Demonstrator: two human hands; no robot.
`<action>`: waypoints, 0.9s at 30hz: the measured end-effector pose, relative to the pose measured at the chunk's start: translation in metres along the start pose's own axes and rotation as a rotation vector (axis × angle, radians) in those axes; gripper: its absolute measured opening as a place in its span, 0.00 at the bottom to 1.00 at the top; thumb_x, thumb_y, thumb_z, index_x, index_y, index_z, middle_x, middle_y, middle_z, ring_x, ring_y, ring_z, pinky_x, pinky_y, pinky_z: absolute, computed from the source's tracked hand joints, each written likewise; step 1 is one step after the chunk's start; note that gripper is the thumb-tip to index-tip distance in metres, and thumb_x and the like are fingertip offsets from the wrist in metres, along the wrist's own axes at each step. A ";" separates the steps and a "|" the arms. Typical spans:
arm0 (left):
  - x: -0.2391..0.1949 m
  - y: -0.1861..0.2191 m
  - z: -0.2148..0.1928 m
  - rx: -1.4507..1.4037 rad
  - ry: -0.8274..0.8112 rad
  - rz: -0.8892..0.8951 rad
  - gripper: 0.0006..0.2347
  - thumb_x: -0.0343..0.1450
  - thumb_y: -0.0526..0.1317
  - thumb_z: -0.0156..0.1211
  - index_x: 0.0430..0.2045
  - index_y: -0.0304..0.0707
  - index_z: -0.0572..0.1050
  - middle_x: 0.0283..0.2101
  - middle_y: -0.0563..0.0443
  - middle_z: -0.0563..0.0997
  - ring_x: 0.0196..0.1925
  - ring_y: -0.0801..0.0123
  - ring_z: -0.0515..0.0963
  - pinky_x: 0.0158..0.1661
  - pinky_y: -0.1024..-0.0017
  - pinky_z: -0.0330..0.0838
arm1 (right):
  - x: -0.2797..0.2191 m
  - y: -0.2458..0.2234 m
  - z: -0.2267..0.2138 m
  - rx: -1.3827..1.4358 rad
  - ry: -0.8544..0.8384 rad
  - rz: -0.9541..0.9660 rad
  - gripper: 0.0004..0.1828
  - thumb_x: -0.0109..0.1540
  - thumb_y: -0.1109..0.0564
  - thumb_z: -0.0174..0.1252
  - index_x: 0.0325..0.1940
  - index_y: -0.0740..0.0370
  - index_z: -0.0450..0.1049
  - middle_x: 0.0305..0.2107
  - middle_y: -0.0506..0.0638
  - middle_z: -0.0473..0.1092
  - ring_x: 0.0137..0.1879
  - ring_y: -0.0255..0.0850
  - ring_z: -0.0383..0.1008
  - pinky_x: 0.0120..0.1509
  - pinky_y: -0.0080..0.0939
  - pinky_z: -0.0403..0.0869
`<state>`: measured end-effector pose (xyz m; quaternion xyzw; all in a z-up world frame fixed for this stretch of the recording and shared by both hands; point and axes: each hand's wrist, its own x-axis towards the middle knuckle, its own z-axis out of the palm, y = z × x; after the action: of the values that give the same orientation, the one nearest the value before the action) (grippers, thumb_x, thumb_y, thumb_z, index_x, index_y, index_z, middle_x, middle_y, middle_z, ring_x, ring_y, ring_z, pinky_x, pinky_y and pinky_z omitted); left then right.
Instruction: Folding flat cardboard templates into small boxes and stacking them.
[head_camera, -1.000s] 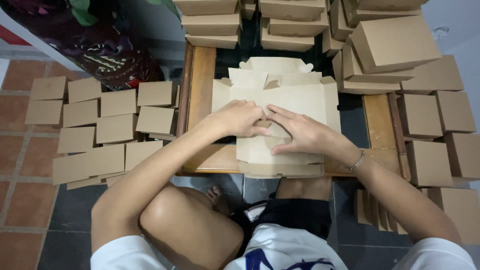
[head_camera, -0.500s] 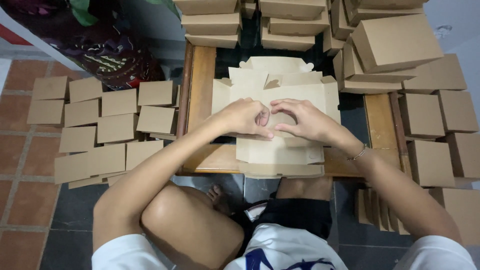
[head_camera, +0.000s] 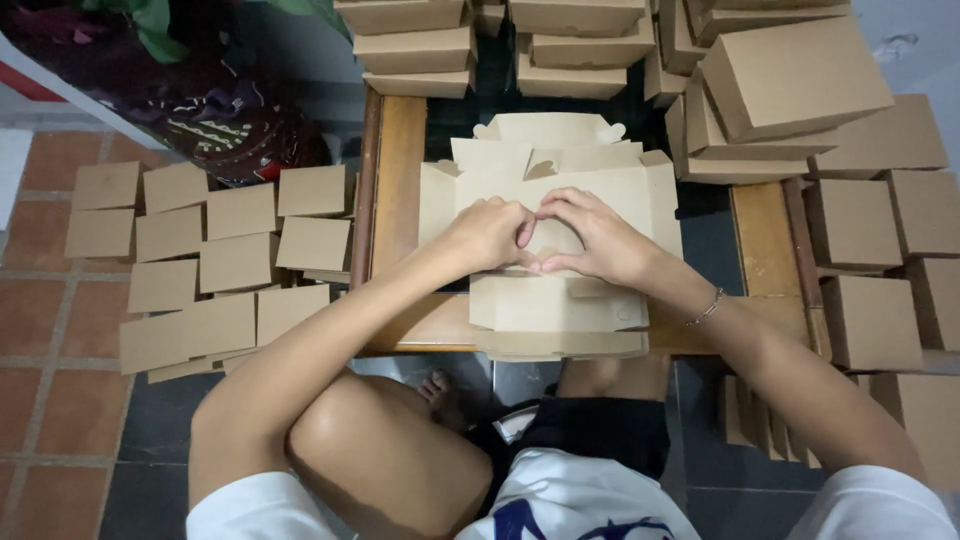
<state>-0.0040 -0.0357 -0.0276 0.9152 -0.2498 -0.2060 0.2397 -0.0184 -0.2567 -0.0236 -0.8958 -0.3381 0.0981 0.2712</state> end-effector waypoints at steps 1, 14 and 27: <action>0.000 0.001 -0.002 0.002 -0.003 0.002 0.12 0.59 0.47 0.77 0.22 0.45 0.78 0.29 0.43 0.84 0.40 0.43 0.85 0.39 0.55 0.79 | 0.000 -0.002 -0.002 0.001 0.003 0.002 0.37 0.53 0.41 0.73 0.62 0.53 0.70 0.59 0.53 0.65 0.66 0.58 0.67 0.70 0.59 0.69; -0.010 0.002 -0.009 -0.056 -0.021 -0.010 0.11 0.60 0.45 0.76 0.24 0.43 0.78 0.29 0.44 0.85 0.40 0.45 0.86 0.40 0.55 0.78 | -0.011 -0.038 -0.027 -0.138 -0.156 0.113 0.37 0.57 0.46 0.70 0.66 0.58 0.66 0.63 0.55 0.62 0.68 0.56 0.63 0.69 0.56 0.67; -0.029 -0.001 -0.015 -0.075 0.024 0.068 0.11 0.62 0.44 0.75 0.21 0.41 0.76 0.26 0.46 0.84 0.36 0.48 0.86 0.38 0.58 0.78 | -0.007 -0.030 -0.020 -0.111 -0.147 0.147 0.38 0.54 0.42 0.72 0.63 0.52 0.65 0.62 0.51 0.59 0.66 0.56 0.62 0.68 0.58 0.68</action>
<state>-0.0191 -0.0145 -0.0088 0.8990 -0.2698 -0.1960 0.2838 -0.0328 -0.2513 0.0097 -0.9222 -0.2956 0.1640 0.1879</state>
